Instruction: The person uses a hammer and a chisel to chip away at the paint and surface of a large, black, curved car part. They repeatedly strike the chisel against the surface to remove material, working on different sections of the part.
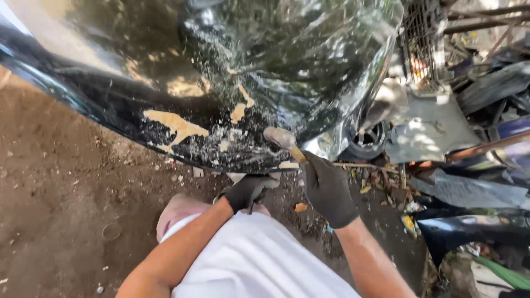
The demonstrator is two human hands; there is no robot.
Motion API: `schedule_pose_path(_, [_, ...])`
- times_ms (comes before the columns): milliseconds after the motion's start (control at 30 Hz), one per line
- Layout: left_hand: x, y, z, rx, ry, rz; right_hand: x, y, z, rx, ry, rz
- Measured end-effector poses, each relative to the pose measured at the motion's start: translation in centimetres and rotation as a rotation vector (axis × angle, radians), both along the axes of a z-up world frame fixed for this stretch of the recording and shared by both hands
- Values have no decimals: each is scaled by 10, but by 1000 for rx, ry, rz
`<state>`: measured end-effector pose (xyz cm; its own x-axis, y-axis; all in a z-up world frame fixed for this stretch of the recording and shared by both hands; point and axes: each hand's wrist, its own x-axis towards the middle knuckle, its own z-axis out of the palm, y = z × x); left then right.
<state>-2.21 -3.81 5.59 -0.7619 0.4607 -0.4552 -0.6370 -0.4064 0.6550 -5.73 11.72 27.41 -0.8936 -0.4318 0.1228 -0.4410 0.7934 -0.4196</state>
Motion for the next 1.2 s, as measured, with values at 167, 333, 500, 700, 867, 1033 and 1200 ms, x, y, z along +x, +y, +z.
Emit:
schedule_pose_path(167, [-14, 0, -14, 85, -83, -28, -14, -5, -5, 53, -62, -18])
schedule_pose_path(333, [-3, 2, 8, -54, 57, -79, 7, 13, -9, -13, -62, -57])
schedule_pose_path(500, [-18, 1, 9, 30, -19, -12, -10, 11, -23, 63, -26, 13])
schedule_pose_path(700, [-13, -1, -6, 143, -68, -36, -11, -2, 4, -43, 13, -1])
schedule_pose_path(867, [-17, -4, 9, 56, 24, -21, -21, -3, -1, -21, -127, -87])
schedule_pose_path(1033, [-16, 9, -28, 54, 51, -30, -20, -4, -9, -139, 97, 70])
schedule_pose_path(1200, [0, -1, -19, -78, 163, 15, -19, -5, -5, -148, -19, -22])
